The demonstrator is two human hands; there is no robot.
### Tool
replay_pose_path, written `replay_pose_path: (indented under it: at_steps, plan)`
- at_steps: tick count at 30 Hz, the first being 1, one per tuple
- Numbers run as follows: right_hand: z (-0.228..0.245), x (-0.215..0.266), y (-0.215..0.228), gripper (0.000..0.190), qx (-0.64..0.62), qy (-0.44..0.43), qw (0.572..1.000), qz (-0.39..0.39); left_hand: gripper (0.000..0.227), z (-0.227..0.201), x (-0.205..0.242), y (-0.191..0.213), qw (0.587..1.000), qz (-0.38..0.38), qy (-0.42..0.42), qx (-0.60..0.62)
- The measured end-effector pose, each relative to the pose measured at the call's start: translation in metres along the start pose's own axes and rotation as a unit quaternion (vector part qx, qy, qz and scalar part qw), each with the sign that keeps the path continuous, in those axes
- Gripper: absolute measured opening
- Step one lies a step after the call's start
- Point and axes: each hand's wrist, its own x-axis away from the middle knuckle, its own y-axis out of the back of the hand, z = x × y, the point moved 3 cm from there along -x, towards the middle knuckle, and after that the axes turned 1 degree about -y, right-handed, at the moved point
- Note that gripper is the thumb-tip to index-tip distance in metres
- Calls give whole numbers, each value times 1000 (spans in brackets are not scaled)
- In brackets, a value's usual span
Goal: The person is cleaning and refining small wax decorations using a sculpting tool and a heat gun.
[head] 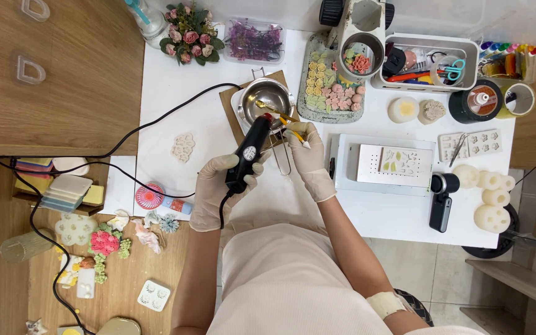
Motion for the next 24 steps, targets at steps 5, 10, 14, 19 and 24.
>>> replay_pose_path:
  at_steps: [5,10,14,19,24]
  plan:
    - [-5,-1,0,12,-3,-11,1000,-6,74,-5,4,1,1000,-19,-19,-10]
    - [-1,1,-3,12,1,-4,1000,-8,73,0,5,-7,999,-25,-20,-26]
    - [6,2,-3,11,-20,-11,1000,0,72,5,4,-4,1000,-6,7,-10]
    - [10,3,0,10,-9,-18,1000,0,72,2,3,-4,1000,-4,17,6]
    - [3,-3,2,8,-69,-59,995,-31,75,-6,5,-1,999,-20,-16,31]
